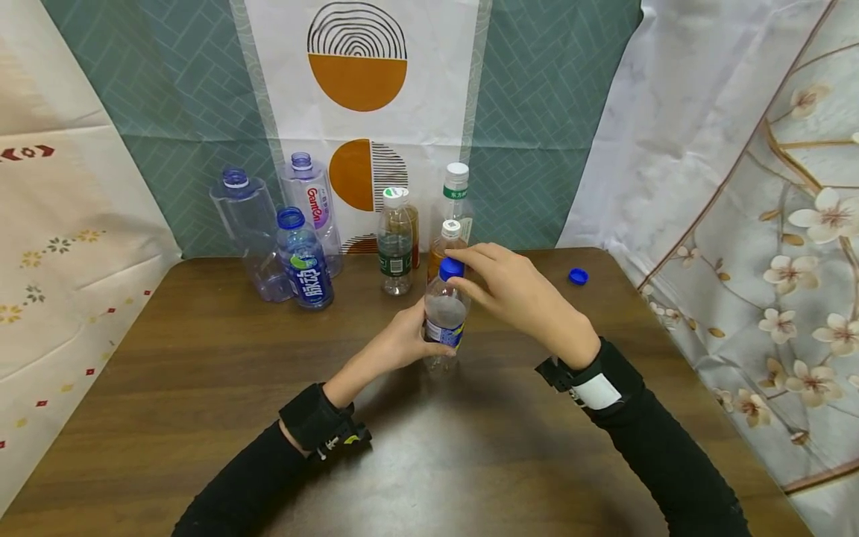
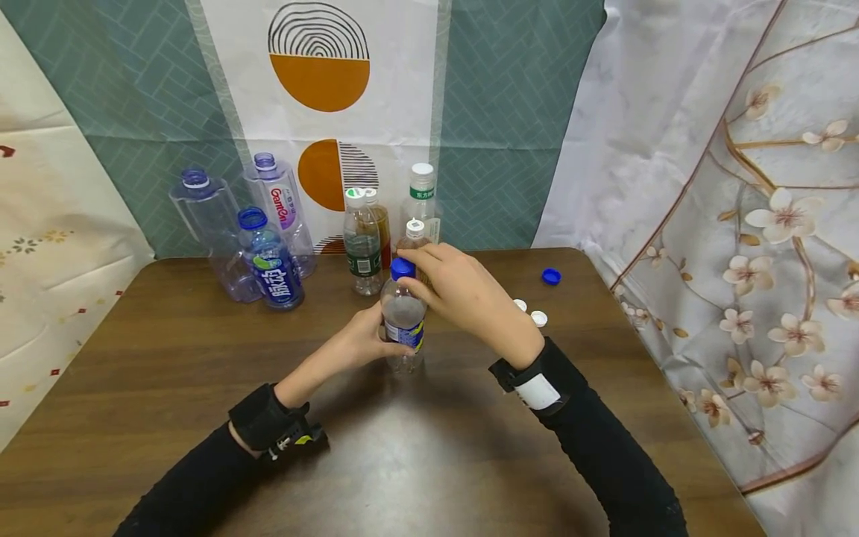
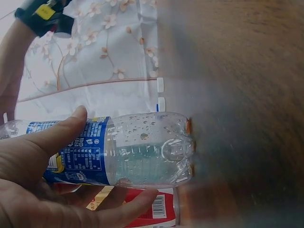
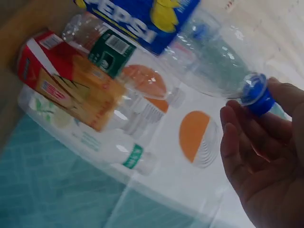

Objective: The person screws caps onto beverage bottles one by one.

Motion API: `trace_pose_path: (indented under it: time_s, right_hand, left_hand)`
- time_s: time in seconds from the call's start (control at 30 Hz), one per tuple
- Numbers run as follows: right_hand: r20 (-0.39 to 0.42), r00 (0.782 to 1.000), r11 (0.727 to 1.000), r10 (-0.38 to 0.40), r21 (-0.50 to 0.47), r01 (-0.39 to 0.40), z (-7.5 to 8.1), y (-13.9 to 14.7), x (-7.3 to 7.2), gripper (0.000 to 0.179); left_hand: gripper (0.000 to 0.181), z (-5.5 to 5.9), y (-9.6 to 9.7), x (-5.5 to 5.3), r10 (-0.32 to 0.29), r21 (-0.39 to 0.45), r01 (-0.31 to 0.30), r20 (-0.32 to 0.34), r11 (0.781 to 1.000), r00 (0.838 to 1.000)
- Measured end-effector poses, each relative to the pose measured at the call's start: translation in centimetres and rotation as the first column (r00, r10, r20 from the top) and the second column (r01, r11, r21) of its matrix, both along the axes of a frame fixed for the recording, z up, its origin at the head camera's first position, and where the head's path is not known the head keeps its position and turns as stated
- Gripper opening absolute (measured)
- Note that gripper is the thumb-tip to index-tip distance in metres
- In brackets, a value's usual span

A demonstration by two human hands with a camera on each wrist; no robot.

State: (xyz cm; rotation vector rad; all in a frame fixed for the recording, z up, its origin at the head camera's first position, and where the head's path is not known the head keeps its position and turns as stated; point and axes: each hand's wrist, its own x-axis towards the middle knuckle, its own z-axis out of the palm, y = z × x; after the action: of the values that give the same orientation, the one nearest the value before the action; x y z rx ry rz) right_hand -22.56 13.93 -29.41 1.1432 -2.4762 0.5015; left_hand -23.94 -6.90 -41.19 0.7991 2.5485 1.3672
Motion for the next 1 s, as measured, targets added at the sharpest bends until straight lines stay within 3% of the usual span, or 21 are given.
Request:
trace_pose_path:
  time_s: [0.27, 0.6, 0.77, 1.0]
  right_hand:
    - [0.083, 0.993, 0.988, -0.080, -0.125, 0.090, -4.2, 2.2, -0.1, 0.037]
    - [0.163, 0.979, 0.993, -0.119, -0.004, 0.121, -9.6, 3.3, -0.5, 0.035]
    - [0.178, 0.978, 0.994, -0.109, 0.005, 0.110, -10.8, 3.1, -0.5, 0.034]
    - [0.196, 0.976, 0.995, -0.095, 0.047, 0.087, -11.5, 2.8, -0.5, 0.034]
  left_hand:
    - [0.088, 0.1, 0.0, 0.1, 0.018, -0.018, -0.018, -0.009, 1.000, 1.000]
    - [0.086, 0.1, 0.1, 0.0, 0.007, -0.026, -0.008, -0.017, 1.000, 1.000]
    - [0.081, 0.3, -0.4, -0.5, 0.025, -0.021, -0.026, -0.021, 0.999, 0.999]
    - [0.082, 0.7, -1.6, -2.4, 0.131, 0.012, -0.131, 0.001, 0.991, 0.991]
